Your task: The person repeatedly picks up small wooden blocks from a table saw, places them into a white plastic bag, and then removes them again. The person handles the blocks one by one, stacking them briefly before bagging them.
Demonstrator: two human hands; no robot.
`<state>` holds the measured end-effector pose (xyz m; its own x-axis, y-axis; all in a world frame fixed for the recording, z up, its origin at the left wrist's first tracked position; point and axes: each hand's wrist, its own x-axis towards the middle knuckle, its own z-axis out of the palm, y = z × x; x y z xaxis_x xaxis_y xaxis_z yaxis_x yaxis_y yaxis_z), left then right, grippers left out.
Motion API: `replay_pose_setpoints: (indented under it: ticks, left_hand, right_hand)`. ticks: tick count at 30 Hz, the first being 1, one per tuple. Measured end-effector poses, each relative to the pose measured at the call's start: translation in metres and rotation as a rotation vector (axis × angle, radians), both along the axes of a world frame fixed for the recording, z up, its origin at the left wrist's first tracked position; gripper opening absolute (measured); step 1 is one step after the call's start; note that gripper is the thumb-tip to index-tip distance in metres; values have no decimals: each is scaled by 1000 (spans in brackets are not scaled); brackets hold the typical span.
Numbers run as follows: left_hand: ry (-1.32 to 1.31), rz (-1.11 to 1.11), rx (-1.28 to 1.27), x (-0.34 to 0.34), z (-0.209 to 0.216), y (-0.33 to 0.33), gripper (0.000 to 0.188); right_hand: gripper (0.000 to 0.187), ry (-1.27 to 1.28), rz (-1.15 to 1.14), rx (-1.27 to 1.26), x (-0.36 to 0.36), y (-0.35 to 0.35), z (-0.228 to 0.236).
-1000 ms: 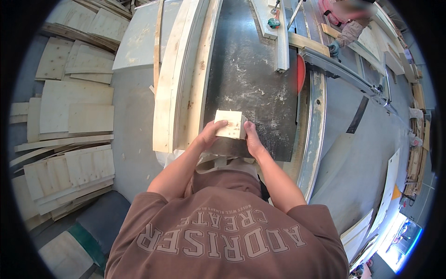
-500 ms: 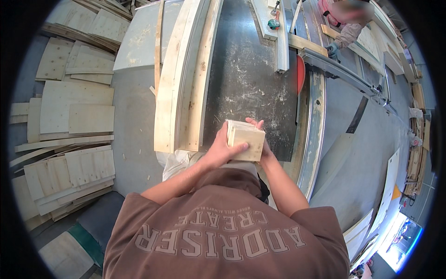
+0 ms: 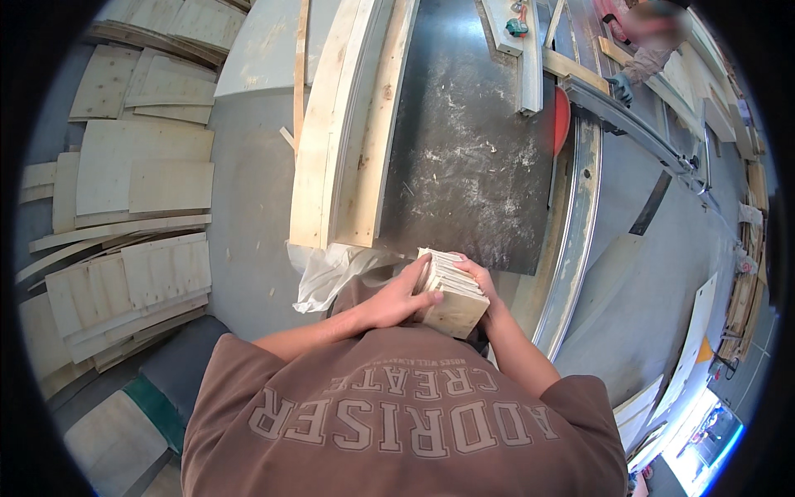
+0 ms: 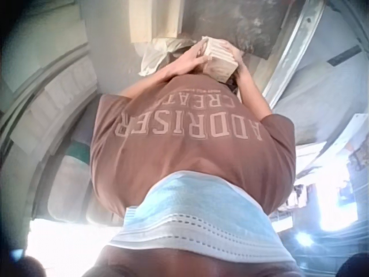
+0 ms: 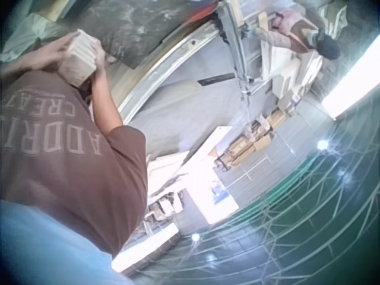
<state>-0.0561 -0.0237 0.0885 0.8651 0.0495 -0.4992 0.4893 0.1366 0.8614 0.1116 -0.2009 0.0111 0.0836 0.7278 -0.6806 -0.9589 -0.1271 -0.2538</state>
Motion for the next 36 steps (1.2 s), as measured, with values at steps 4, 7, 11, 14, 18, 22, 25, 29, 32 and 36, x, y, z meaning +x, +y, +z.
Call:
replay_pose_setpoints:
  ticks: [4, 7, 11, 14, 18, 22, 25, 29, 32, 36]
  left_hand:
    - [34, 320, 39, -14, -9, 25, 37]
    - [308, 405, 448, -59, -66, 57, 26]
    - [744, 272, 823, -156, -158, 102, 33]
    - [890, 20, 1099, -193, -174, 107, 47]
    - [1008, -149, 1189, -233, -218, 95, 48]
    - [1030, -206, 964, -250, -247, 115, 38]
    - [923, 152, 1025, -248, -242, 109, 25]
    - [823, 553, 940, -221, -185, 117, 17]
    - [679, 737, 928, -228, -160, 112, 22]
    - [414, 839, 880, -234, -116, 112, 25]
  right_hand:
    - [42, -45, -47, -11, -5, 0, 2]
    - [43, -12, -42, 27, -9, 1, 2]
    - [45, 13, -38, 9, -21, 7, 9]
    - [47, 3, -37, -15, -27, 0, -1]
    - [49, 12, 18, -7, -41, 1, 11]
    - [51, 34, 11, -61, -54, 5, 15]
    - [52, 20, 58, -39, -60, 15, 4]
    - [51, 27, 133, -3, -69, 45, -11]
    - [51, 85, 268, -9, -79, 85, -16]
    - [53, 250, 458, -2, -108, 137, -24]
